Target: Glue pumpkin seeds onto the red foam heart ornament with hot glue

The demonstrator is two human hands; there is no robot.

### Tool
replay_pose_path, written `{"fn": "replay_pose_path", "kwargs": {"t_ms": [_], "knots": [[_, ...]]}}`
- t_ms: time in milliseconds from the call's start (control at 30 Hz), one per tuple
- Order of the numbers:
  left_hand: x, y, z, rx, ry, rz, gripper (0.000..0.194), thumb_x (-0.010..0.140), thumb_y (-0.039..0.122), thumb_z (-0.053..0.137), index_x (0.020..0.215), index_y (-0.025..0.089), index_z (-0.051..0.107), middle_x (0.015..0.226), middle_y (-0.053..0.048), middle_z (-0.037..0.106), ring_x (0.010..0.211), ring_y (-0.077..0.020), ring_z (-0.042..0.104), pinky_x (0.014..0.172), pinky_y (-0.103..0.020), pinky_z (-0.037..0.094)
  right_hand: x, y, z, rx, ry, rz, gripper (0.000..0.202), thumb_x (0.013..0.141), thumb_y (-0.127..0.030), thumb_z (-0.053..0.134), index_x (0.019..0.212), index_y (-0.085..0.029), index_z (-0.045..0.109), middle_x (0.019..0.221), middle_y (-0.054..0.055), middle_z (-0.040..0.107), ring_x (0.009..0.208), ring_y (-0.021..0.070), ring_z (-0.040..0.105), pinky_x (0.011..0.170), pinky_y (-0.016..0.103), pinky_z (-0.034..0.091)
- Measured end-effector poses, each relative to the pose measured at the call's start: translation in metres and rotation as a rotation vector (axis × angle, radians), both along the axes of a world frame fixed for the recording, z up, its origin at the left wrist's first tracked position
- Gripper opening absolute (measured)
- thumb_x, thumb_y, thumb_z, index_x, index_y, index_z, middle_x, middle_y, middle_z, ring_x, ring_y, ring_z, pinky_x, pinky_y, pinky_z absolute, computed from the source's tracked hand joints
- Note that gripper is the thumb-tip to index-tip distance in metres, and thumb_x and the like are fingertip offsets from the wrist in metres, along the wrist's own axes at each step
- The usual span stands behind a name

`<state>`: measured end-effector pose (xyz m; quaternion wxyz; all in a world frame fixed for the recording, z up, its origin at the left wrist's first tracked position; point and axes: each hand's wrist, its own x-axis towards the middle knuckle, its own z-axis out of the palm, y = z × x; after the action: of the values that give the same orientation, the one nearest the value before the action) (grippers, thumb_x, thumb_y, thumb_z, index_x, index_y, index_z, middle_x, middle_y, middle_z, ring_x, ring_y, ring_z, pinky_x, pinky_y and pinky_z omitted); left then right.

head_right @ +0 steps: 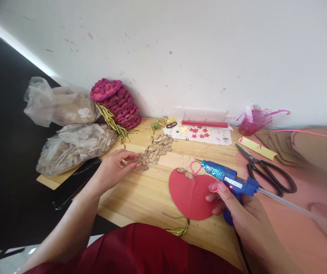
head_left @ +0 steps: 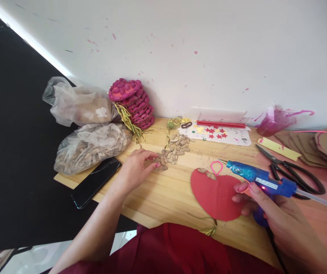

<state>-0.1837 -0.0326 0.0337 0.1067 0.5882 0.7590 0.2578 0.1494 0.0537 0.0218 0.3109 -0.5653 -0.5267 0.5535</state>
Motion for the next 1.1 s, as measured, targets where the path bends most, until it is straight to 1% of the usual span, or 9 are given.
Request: {"fn": "replay_pose_path", "kwargs": {"t_ms": [100, 167, 267, 400, 533, 633, 733, 900, 1100], "knots": [[0.006, 0.0, -0.005, -0.004, 0.063, -0.009, 0.03, 0.08, 0.036, 0.075, 0.107, 0.022, 0.07, 0.097, -0.006, 0.067, 0.096, -0.024, 0.06, 0.086, -0.038, 0.048, -0.002, -0.001, 0.004, 0.01, -0.002, -0.006, 0.039, 0.076, -0.059, 0.071, 0.083, -0.021, 0.072, 0.078, 0.006, 0.076, 0.062, 0.0214, 0.067, 0.055, 0.03, 0.054], [0.011, 0.003, -0.008, 0.009, 0.09, -0.011, 0.028, 0.081, 0.035, 0.074, 0.105, 0.021, 0.07, 0.095, -0.006, 0.066, 0.095, -0.0243, 0.06, 0.088, -0.039, 0.047, -0.003, -0.002, 0.005, 0.011, 0.007, -0.013, 0.039, 0.075, -0.06, 0.072, 0.083, -0.022, 0.071, 0.079, 0.006, 0.076, 0.063, 0.0218, 0.067, 0.054, 0.031, 0.053], [0.012, 0.005, -0.01, 0.023, 0.083, -0.039, 0.025, 0.085, 0.022, 0.066, 0.109, 0.022, 0.07, 0.093, -0.005, 0.064, 0.092, -0.0221, 0.06, 0.089, -0.038, 0.047, -0.004, -0.002, 0.008, 0.012, -0.008, -0.011, 0.042, 0.075, -0.063, 0.069, 0.082, -0.022, 0.07, 0.077, 0.007, 0.075, 0.058, 0.0214, 0.066, 0.054, 0.033, 0.054], [0.005, 0.0, -0.003, 0.033, 0.027, -0.059, 0.036, 0.089, 0.009, 0.049, 0.116, 0.022, 0.069, 0.096, -0.006, 0.065, 0.093, -0.0196, 0.061, 0.087, -0.034, 0.048, -0.005, 0.0, 0.013, 0.022, -0.032, 0.029, 0.044, 0.075, -0.065, 0.068, 0.081, -0.021, 0.07, 0.073, 0.007, 0.074, 0.055, 0.0215, 0.065, 0.055, 0.034, 0.055], [-0.002, -0.007, 0.004, 0.001, -0.015, 0.04, 0.026, 0.09, 0.019, 0.055, 0.111, 0.019, 0.07, 0.096, -0.007, 0.068, 0.087, -0.0193, 0.064, 0.081, -0.032, 0.05, -0.003, 0.003, 0.012, 0.071, -0.056, 0.055, 0.043, 0.074, -0.066, 0.067, 0.082, -0.024, 0.068, 0.072, 0.005, 0.074, 0.057, 0.0214, 0.066, 0.054, 0.033, 0.055], [-0.004, -0.009, 0.001, -0.026, -0.001, 0.049, 0.023, 0.085, 0.024, 0.065, 0.107, 0.019, 0.07, 0.097, -0.006, 0.07, 0.089, -0.0207, 0.065, 0.08, -0.033, 0.05, -0.001, 0.003, 0.007, 0.085, -0.074, 0.059, 0.043, 0.074, -0.067, 0.066, 0.08, -0.025, 0.068, 0.069, 0.004, 0.073, 0.054, 0.0215, 0.065, 0.053, 0.034, 0.055], [-0.004, -0.009, -0.006, -0.031, 0.015, 0.023, 0.027, 0.082, 0.019, 0.067, 0.109, 0.02, 0.069, 0.096, -0.006, 0.07, 0.091, -0.0216, 0.065, 0.081, -0.033, 0.051, 0.0, 0.002, 0.003, 0.093, -0.063, 0.05, 0.039, 0.077, -0.064, 0.066, 0.082, -0.026, 0.069, 0.071, 0.004, 0.074, 0.055, 0.0218, 0.065, 0.054, 0.035, 0.055], [-0.004, -0.007, -0.009, 0.02, 0.069, -0.002, 0.035, 0.084, 0.009, 0.057, 0.116, 0.02, 0.067, 0.1, -0.007, 0.07, 0.094, -0.0218, 0.064, 0.083, -0.035, 0.05, -0.001, 0.0, 0.004, 0.089, -0.025, 0.056, 0.033, 0.081, -0.059, 0.066, 0.085, -0.026, 0.069, 0.073, 0.003, 0.074, 0.059, 0.0216, 0.065, 0.055, 0.033, 0.055], [-0.003, -0.008, -0.005, 0.048, 0.085, 0.051, 0.014, 0.087, 0.02, 0.063, 0.097, 0.02, 0.071, 0.094, -0.006, 0.072, 0.089, -0.0223, 0.065, 0.083, -0.036, 0.05, 0.0, 0.002, 0.001, 0.039, -0.007, 0.054, 0.039, 0.078, -0.063, 0.067, 0.084, -0.024, 0.07, 0.075, 0.004, 0.074, 0.058, 0.021, 0.066, 0.054, 0.032, 0.055]]}}
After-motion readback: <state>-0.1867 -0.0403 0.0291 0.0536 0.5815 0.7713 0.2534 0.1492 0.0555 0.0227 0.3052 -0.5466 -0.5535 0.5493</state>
